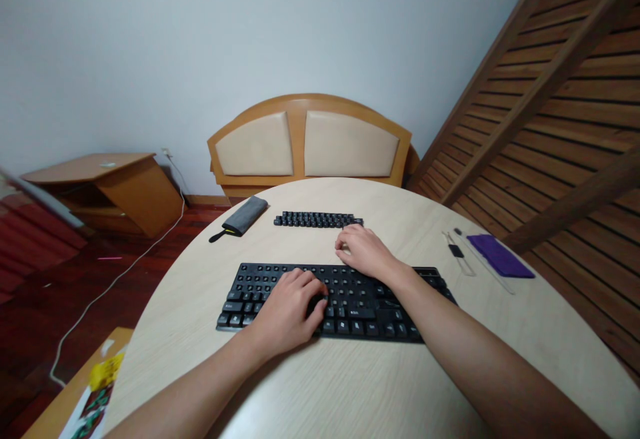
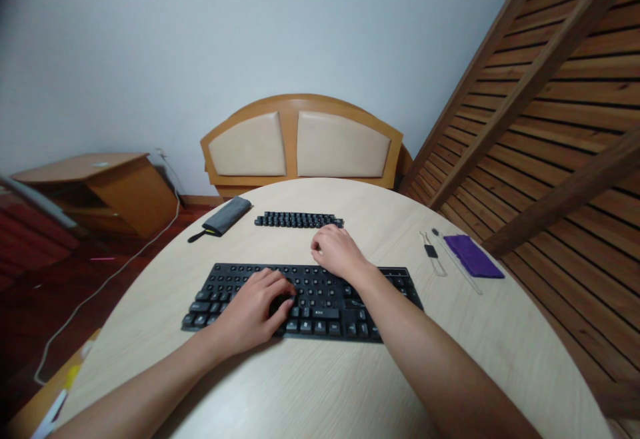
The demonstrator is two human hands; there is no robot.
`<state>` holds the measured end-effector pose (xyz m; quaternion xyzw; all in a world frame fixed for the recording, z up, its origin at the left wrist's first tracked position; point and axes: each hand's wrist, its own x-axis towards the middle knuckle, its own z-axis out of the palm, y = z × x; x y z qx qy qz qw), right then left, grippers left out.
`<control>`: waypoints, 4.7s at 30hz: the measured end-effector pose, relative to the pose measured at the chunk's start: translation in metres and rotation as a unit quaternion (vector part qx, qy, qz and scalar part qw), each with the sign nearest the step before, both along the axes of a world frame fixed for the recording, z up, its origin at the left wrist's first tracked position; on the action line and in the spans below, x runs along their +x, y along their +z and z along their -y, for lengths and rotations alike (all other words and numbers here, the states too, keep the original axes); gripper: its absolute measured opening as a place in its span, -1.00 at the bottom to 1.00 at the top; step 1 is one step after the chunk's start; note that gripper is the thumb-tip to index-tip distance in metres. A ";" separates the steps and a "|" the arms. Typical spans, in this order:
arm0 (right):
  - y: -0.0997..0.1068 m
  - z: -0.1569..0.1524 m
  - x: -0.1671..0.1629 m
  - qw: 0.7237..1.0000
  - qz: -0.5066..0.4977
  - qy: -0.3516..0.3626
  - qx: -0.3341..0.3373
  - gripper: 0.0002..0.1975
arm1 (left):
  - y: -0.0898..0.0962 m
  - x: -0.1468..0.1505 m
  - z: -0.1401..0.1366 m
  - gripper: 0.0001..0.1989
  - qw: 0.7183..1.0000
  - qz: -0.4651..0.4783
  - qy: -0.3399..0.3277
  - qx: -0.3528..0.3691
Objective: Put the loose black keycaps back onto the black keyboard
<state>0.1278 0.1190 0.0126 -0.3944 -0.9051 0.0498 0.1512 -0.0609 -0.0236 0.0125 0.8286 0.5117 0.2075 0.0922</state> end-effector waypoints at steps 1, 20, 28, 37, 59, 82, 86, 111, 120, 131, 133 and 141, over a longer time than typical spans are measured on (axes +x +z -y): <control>0.000 0.000 -0.001 1.000 0.000 -0.005 -0.001 -0.91 | 0.000 0.000 0.000 -0.89 1.000 0.000 -0.001 0.001; 0.052 0.034 0.012 0.943 -0.011 0.163 -0.290 -0.76 | 0.000 -0.002 0.000 -0.89 1.000 -0.009 -0.005 0.004; 0.052 0.046 0.011 0.939 0.028 0.146 -0.309 -0.78 | 0.000 -0.002 0.000 -0.88 1.000 -0.011 -0.006 0.008; 0.057 0.056 0.005 0.945 0.037 0.135 -0.295 -0.78 | 0.000 -0.002 -0.001 -0.91 1.000 -0.011 -0.005 0.005; 0.058 0.060 0.003 0.955 0.025 0.136 -0.264 -0.87 | 0.003 -0.002 0.000 -0.91 1.000 -0.017 -0.003 0.006; 0.048 0.052 0.002 0.935 0.000 0.128 -0.329 -0.82 | 0.001 -0.003 0.000 -0.89 1.000 -0.005 -0.004 0.005; 0.049 0.055 0.002 0.940 0.014 0.136 -0.312 -0.82 | 0.001 -0.003 0.000 -0.89 1.000 -0.011 -0.004 0.004; 0.061 0.067 0.001 0.974 0.082 0.103 -0.183 -0.85 | 0.001 -0.003 -0.001 -0.90 1.000 -0.009 -0.001 0.001; 0.058 0.074 -0.005 0.980 0.117 0.083 -0.136 -0.86 | -0.003 -0.004 -0.001 -0.90 1.000 -0.007 -0.003 0.005; 0.058 0.076 -0.006 0.980 0.141 0.088 -0.108 -0.87 | 0.001 -0.001 -0.001 -0.91 1.000 -0.014 -0.001 0.002; 0.057 0.077 -0.007 0.980 0.150 0.089 -0.098 -0.87 | 0.000 -0.001 -0.001 -0.91 1.000 -0.015 0.000 0.000; 0.058 0.076 -0.010 0.977 0.161 0.087 -0.110 -0.88 | -0.002 -0.002 -0.001 -0.91 1.000 -0.011 0.000 0.001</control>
